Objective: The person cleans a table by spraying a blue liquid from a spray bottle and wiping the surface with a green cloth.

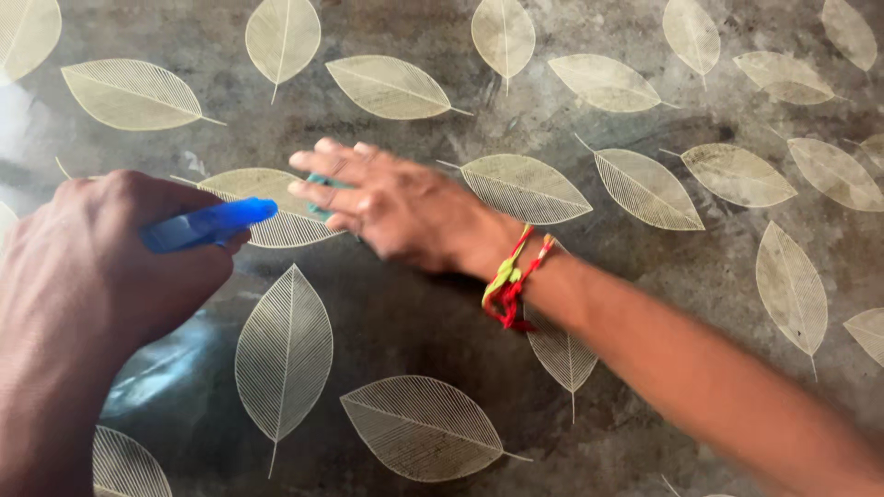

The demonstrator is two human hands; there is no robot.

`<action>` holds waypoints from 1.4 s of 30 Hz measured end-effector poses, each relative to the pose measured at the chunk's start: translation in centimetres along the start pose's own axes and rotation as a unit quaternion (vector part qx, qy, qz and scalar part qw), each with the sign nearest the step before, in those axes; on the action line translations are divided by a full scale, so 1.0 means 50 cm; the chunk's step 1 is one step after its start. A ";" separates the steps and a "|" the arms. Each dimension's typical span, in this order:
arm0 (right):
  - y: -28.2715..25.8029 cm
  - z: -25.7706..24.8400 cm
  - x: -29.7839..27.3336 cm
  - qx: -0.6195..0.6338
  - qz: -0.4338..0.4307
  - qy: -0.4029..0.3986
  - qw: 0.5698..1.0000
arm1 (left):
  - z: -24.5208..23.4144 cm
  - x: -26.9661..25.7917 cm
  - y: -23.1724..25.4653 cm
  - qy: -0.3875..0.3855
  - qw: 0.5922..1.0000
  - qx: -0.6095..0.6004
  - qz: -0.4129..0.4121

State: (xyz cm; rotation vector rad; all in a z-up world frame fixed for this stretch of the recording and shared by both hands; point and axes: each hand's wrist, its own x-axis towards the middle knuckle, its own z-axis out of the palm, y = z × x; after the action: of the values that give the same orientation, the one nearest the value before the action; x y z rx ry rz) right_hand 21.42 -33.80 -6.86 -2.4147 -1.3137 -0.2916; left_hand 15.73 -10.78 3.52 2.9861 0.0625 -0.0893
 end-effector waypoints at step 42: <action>0.024 0.114 0.225 -0.018 0.109 -0.007 0.994 | 0.046 -0.063 -0.094 0.055 0.983 0.170 -0.045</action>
State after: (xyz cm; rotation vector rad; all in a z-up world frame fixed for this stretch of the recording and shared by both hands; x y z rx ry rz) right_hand 28.55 -23.46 -8.35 -2.5672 -1.0457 -0.2409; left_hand 12.22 -6.60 0.71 3.3265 0.2150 0.0628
